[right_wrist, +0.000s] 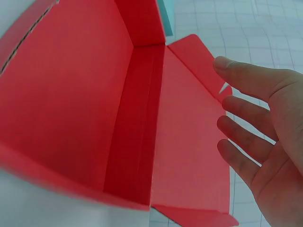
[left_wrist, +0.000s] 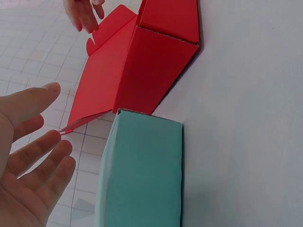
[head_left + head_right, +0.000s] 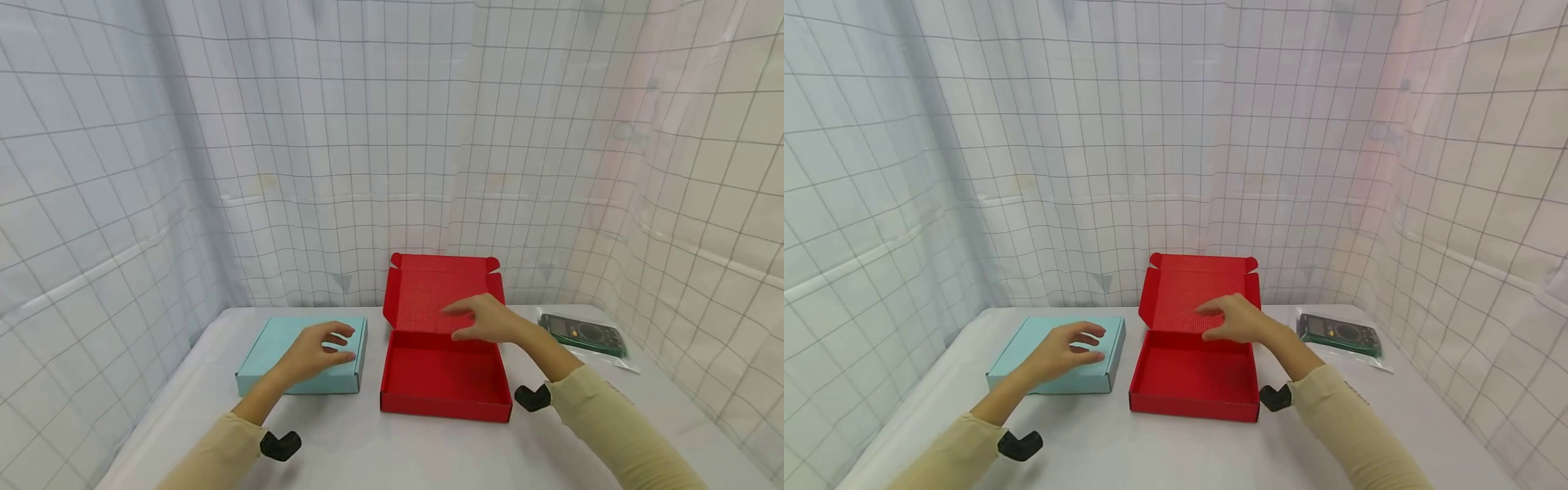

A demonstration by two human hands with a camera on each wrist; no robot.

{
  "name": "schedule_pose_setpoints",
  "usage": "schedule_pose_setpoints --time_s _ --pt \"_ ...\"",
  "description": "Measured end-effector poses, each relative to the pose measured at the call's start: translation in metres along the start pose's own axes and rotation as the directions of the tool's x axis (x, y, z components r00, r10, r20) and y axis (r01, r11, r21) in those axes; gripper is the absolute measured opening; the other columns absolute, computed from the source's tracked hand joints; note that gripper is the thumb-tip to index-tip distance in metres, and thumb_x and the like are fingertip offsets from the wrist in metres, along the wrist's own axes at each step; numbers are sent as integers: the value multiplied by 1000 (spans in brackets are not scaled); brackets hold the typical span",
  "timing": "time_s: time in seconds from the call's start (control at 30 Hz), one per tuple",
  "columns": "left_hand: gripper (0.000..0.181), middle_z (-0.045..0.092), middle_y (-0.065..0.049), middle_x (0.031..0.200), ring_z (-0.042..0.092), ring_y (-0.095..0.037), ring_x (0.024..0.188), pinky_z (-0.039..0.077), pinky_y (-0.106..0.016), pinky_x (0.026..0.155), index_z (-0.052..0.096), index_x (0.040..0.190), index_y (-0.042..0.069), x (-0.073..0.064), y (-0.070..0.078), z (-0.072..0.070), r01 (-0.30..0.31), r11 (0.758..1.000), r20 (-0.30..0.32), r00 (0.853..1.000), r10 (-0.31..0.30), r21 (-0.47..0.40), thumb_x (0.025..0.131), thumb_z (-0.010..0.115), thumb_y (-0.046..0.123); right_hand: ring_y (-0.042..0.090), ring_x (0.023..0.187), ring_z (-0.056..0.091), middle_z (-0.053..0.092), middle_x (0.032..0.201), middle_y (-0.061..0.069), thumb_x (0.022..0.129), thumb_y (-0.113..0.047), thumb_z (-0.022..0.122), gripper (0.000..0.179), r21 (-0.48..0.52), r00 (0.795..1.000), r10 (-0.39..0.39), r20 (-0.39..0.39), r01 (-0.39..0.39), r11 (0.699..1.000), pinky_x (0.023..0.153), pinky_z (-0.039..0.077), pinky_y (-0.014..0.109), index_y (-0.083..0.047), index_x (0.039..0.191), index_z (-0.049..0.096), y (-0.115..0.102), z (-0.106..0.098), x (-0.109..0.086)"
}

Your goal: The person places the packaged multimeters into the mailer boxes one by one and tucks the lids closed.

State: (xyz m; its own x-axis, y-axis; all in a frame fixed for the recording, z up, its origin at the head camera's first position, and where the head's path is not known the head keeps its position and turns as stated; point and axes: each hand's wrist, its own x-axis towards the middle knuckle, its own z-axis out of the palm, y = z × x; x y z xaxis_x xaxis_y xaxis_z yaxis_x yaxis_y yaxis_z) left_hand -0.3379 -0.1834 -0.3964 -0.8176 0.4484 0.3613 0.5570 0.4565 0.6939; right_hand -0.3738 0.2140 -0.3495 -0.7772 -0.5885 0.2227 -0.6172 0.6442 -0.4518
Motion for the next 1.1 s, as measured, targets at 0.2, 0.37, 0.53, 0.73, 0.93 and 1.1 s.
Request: schedule_pose_setpoints --time_s 0.2,0.37,0.53,0.73,0.93,1.1 --pt "44 66 -19 125 67 -38 109 60 -38 87 66 128 -2 4 4 15 16 999 29 999 -15 -40 92 81 17 31 123 62 67 134 8 90 -24 83 55 9 999 41 -8 -41 999 96 55 51 -5 139 65 11 -10 -10" --pt "44 67 -15 125 67 -40 110 61 -34 83 66 129 1 7 7 27 41 997 36 999 -38 -65 92 82 18 36 124 61 66 135 12 90 -23 81 56 29 998 62 -14 -62 998 97 54 53 -1 139 63 22 -17 -17" --pt "43 67 -14 123 66 -42 111 61 -38 84 65 128 1 7 11 37 78 993 36 997 -75 -93 91 82 14 36 123 61 66 134 12 90 -25 81 57 0 996 85 -33 -85 996 96 54 54 -1 139 64 30 -23 -23" --pt "48 66 -19 125 66 -40 111 60 -40 87 64 131 -1 8 16 51 120 985 46 992 -115 -126 90 83 14 40 124 59 65 136 13 90 -26 81 61 29 991 122 -55 -120 992 92 57 51 -1 141 61 37 -31 -31" --pt "63 63 -20 132 65 -36 114 59 -42 90 57 139 -5 6 21 65 139 981 48 990 -134 -138 87 84 18 41 125 58 63 138 16 91 -26 81 62 58 989 133 -68 -129 990 97 54 55 0 143 59 46 -39 -39" --pt "71 58 -25 137 61 -43 119 60 -46 89 51 144 -9 3 23 76 171 972 56 985 -164 -160 86 85 17 43 124 59 63 137 18 90 -23 82 65 69 983 159 -86 -154 986 97 54 54 2 144 57 53 -44 -46"
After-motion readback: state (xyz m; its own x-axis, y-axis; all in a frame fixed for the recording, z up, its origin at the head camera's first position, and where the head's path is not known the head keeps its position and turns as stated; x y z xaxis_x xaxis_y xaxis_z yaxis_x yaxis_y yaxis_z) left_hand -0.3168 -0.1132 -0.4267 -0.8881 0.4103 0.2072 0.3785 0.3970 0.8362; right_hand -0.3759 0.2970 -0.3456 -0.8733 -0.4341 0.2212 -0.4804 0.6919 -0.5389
